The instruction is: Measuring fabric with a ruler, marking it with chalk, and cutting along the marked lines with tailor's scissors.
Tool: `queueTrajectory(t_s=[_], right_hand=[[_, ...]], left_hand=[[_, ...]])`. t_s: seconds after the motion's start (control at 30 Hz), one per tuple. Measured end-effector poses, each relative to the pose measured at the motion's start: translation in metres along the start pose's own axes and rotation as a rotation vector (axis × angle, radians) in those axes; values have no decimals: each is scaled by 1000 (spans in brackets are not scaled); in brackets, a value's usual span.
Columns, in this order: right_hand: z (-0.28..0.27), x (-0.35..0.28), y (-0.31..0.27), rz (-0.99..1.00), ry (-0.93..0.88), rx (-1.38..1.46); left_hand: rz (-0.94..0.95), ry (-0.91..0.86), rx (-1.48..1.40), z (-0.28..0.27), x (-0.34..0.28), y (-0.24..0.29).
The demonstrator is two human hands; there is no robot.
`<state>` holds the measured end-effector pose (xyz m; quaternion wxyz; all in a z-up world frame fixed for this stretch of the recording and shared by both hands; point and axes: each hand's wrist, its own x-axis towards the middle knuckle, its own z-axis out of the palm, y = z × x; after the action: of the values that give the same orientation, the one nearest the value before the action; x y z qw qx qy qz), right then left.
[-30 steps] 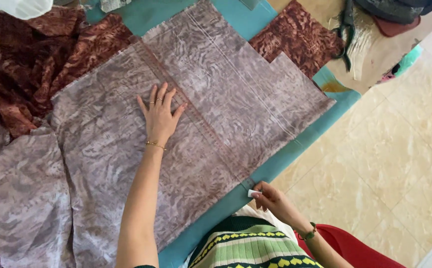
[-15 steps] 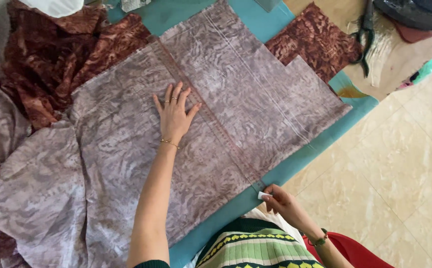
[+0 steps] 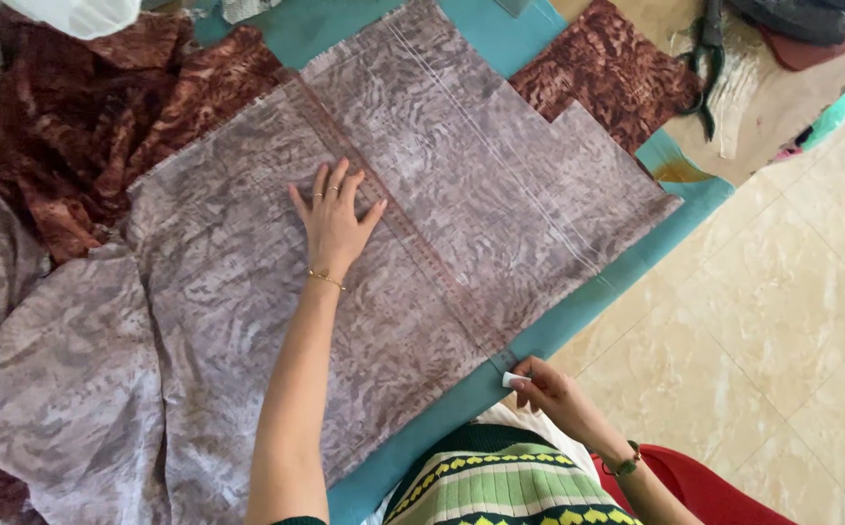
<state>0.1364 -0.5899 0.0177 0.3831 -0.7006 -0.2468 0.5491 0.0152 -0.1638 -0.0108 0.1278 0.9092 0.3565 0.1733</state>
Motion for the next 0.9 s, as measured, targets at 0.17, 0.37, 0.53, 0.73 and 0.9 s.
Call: queueTrajectory(t_s=[0.17, 0.37, 0.53, 0.73, 0.9], right_hand=[[-9, -4, 5, -40, 80, -143], [-43, -10, -20, -228, 262, -317], [-48, 45, -48, -245, 174, -159], [-10, 186, -109, -413, 16, -19], [31, 293, -198, -698, 285, -291]], left_hand=[[-66, -135, 73, -27, 26, 10], [-210, -315, 190, -30, 54, 13], [-259, -332, 202, -25, 65, 6], [-289, -279, 234, -26, 79, -10], [-288, -267, 241, -37, 91, -15]])
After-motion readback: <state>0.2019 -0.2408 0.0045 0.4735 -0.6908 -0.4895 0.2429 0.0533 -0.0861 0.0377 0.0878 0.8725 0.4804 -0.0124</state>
